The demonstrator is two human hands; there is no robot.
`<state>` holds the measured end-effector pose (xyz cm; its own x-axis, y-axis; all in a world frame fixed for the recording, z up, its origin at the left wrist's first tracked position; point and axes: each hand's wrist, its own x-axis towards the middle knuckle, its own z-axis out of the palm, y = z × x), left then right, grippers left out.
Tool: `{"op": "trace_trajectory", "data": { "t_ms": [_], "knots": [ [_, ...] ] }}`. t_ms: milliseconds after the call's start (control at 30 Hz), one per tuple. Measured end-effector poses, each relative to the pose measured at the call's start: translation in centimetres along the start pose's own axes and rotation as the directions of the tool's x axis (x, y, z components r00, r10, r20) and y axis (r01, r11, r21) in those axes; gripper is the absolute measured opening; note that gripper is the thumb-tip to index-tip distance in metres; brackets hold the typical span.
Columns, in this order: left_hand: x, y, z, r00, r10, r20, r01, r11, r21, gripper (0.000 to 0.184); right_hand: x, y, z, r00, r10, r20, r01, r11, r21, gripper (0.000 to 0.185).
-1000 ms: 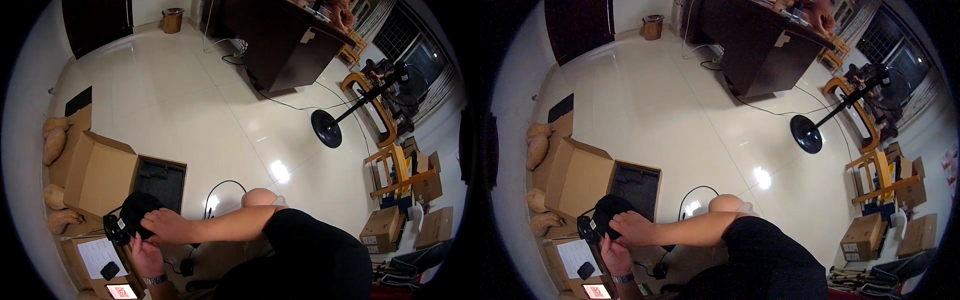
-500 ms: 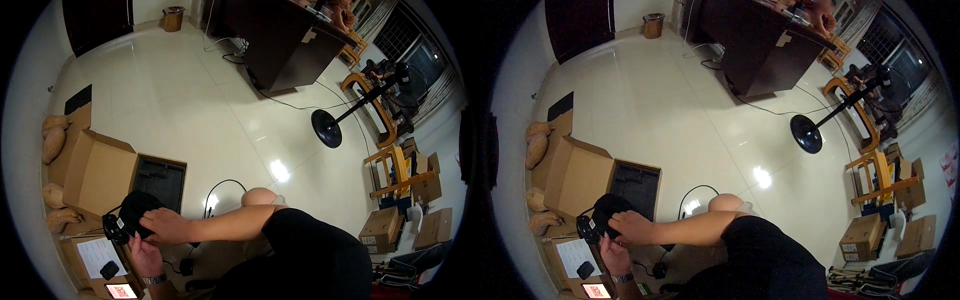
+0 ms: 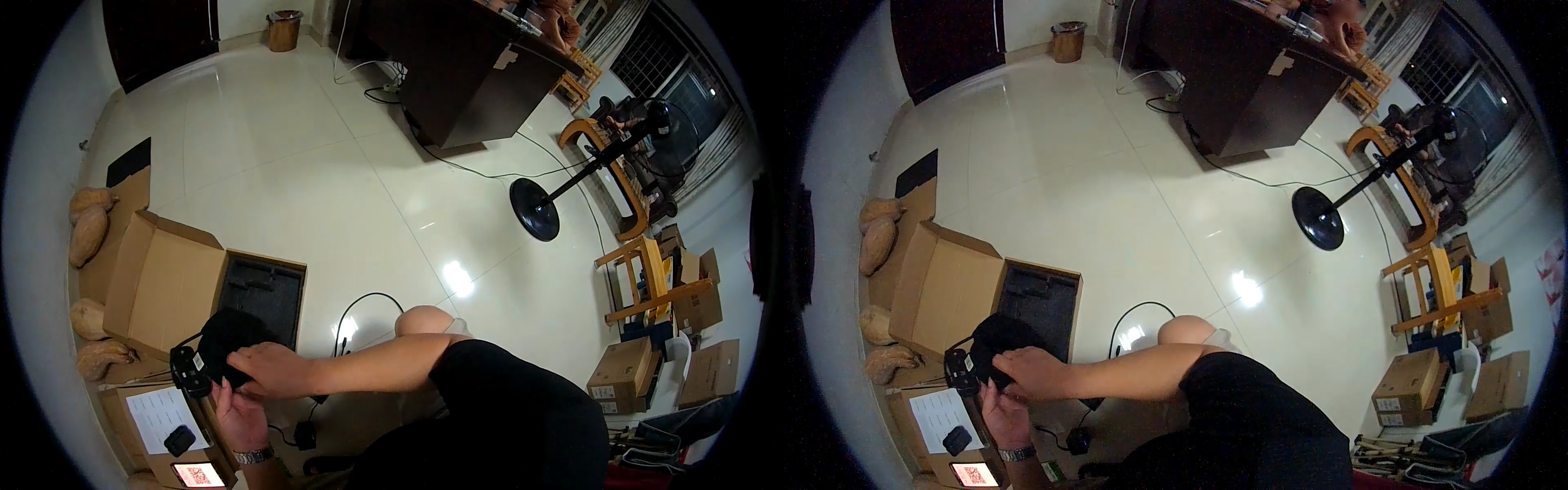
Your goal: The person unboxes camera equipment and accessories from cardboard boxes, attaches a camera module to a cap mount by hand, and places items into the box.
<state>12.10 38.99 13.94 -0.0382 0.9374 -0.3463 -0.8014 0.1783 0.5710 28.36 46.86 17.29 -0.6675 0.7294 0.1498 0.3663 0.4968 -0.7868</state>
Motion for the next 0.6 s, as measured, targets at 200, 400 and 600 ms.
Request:
{"op": "trace_trajectory", "data": {
  "t_ms": [200,400,600],
  "knots": [
    [-0.3,-0.1,1.0,1.000,0.011,0.002,-0.011,1.000,0.006,0.044,0.1,-0.3,-0.2,1.000,0.007,-0.006,-0.007,1.000,0.016,0.048],
    [-0.3,-0.1,1.2,0.999,0.023,0.045,-0.024,1.000,0.012,0.048,-0.1,-0.5,-0.5,1.000,0.004,0.002,-0.005,0.999,0.037,0.048],
    [-0.3,-0.4,1.0,0.999,0.020,0.044,-0.021,1.000,0.016,0.047,-0.1,-0.4,-0.4,1.000,-0.003,-0.001,0.003,1.000,0.005,0.048]
  ]
}}
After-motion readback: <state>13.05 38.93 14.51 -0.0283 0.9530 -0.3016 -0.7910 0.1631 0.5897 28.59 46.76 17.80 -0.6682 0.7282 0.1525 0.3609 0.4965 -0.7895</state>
